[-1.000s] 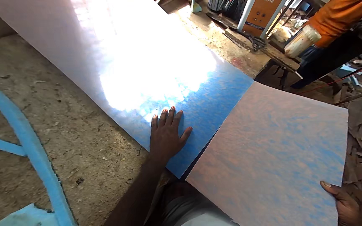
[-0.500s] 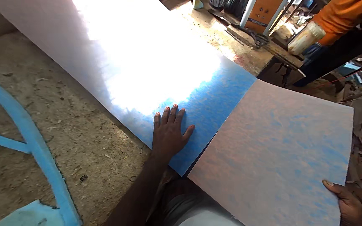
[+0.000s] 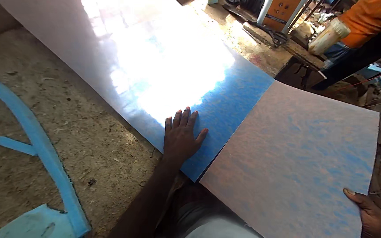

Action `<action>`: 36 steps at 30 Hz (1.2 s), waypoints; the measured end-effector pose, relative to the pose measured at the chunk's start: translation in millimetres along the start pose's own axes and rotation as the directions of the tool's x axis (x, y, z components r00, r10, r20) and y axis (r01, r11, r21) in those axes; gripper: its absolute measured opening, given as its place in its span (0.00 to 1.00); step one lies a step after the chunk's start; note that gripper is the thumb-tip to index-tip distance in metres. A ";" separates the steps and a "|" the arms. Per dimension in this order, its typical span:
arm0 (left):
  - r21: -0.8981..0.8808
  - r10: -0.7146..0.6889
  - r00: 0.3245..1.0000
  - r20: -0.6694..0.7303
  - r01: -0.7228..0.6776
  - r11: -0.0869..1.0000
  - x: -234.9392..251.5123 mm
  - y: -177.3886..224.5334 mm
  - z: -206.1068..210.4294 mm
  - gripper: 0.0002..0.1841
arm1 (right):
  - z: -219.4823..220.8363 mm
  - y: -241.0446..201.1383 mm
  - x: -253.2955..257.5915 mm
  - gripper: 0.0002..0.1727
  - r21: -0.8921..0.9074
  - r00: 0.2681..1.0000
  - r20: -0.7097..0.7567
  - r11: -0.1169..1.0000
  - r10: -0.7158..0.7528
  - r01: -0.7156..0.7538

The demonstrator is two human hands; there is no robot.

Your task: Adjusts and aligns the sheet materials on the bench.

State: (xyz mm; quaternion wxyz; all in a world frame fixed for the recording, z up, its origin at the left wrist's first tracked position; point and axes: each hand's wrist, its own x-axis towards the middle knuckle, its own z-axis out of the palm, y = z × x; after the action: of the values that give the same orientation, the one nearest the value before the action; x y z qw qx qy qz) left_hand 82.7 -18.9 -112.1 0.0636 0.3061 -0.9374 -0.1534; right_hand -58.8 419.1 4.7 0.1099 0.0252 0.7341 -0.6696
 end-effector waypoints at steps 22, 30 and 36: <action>-0.015 0.001 1.000 -0.001 -0.001 1.000 -0.4 0.9 -2.4 0.42 | 0.9 -0.8 -2.5 0.24 -0.022 1.000 0.025 1.000 0.011 -0.010; -0.012 0.004 1.000 0.006 -0.004 1.000 -0.6 0.7 -3.0 0.42 | -2.5 0.8 -0.8 0.24 -0.020 0.999 0.048 1.000 0.008 -0.007; -0.015 0.001 1.000 0.002 -0.001 1.000 -0.5 1.1 -2.7 0.42 | -1.5 0.5 -1.2 0.25 -0.023 0.999 0.041 0.999 0.031 -0.030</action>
State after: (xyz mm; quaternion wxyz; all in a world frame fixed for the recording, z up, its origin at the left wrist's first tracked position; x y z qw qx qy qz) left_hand 83.1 -18.4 -109.3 0.0650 0.3049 -0.9365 -0.1607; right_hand -57.7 420.7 4.6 0.1353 0.0213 0.7388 -0.6599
